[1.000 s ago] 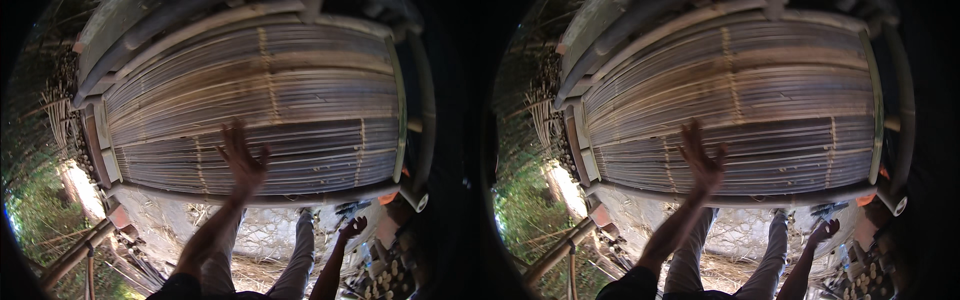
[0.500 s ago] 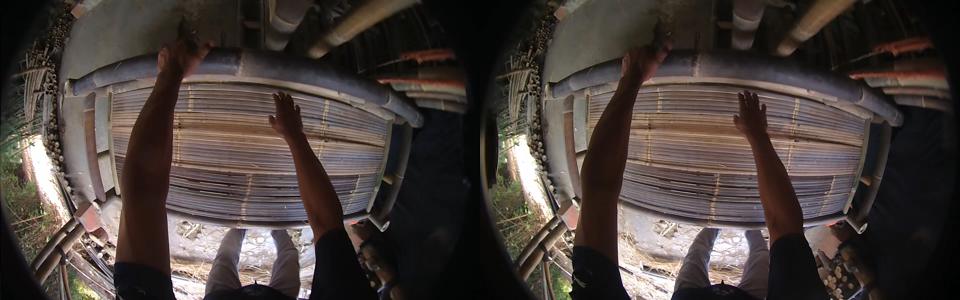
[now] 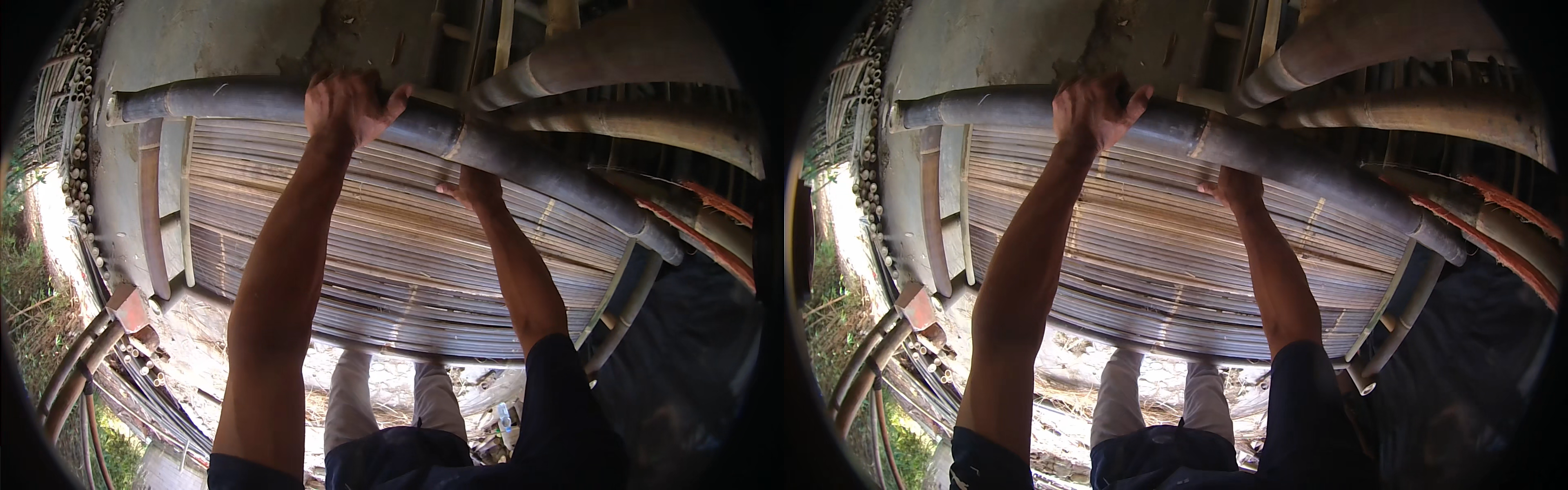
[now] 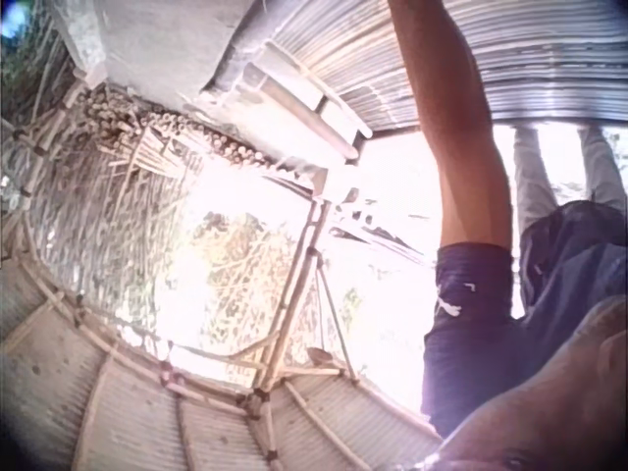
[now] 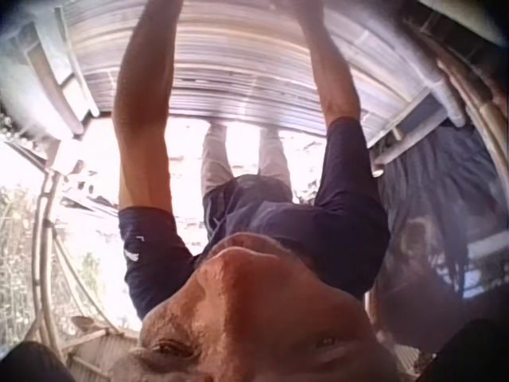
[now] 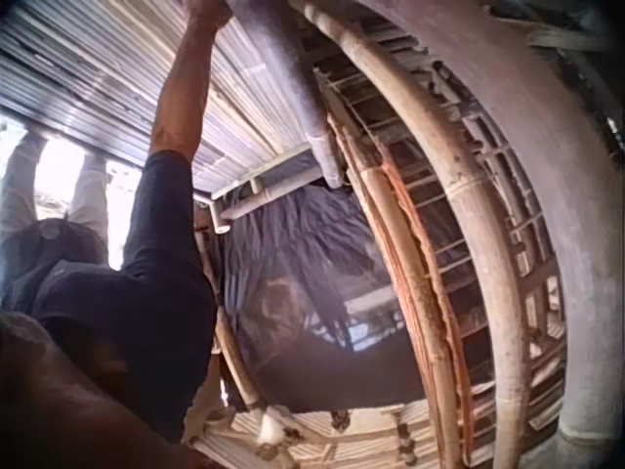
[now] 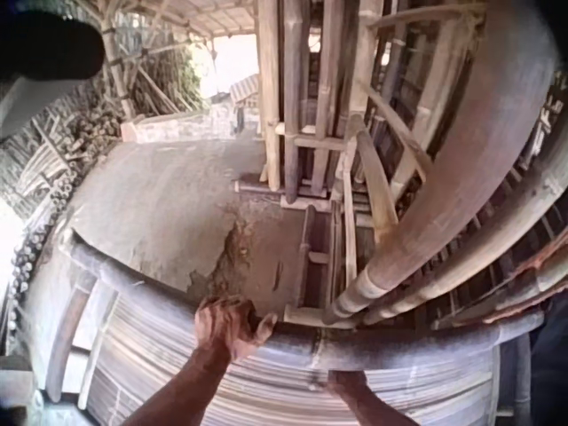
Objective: The person works on a bamboo weaving structure, adjusting thin bamboo strips and securing them with orange fiber. They repeatedly align the strips and tie them to the frame, manipulating the materials by hand.
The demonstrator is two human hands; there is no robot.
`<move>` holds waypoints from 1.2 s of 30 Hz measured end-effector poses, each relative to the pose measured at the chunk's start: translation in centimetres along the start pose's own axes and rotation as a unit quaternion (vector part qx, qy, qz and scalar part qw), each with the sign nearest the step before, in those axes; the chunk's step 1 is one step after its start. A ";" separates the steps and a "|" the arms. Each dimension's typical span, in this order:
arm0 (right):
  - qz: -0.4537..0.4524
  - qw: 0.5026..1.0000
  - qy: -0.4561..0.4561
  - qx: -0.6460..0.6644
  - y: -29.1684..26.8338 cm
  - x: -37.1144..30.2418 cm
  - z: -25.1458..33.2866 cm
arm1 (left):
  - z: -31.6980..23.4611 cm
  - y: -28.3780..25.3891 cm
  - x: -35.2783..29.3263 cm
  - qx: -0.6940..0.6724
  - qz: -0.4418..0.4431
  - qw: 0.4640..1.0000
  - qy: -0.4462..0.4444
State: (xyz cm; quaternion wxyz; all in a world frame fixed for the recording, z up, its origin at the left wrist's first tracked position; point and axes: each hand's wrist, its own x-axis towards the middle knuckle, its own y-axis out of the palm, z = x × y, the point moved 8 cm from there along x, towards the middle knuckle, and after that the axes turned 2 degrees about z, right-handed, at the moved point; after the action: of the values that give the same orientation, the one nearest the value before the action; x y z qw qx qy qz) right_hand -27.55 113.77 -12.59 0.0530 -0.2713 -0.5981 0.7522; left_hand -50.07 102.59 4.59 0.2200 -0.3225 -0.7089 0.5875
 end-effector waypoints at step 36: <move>0.100 0.987 0.127 -0.015 -5.3 -7.5 1.8 | 0.7 -0.3 0.1 -0.083 -0.125 0.988 0.045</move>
State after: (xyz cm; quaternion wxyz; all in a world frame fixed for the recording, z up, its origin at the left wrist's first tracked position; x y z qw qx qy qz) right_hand -23.38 110.65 -4.88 0.0489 -0.4244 -0.5675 0.7039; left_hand -50.71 102.14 4.73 0.2958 -0.2750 -0.7789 0.4797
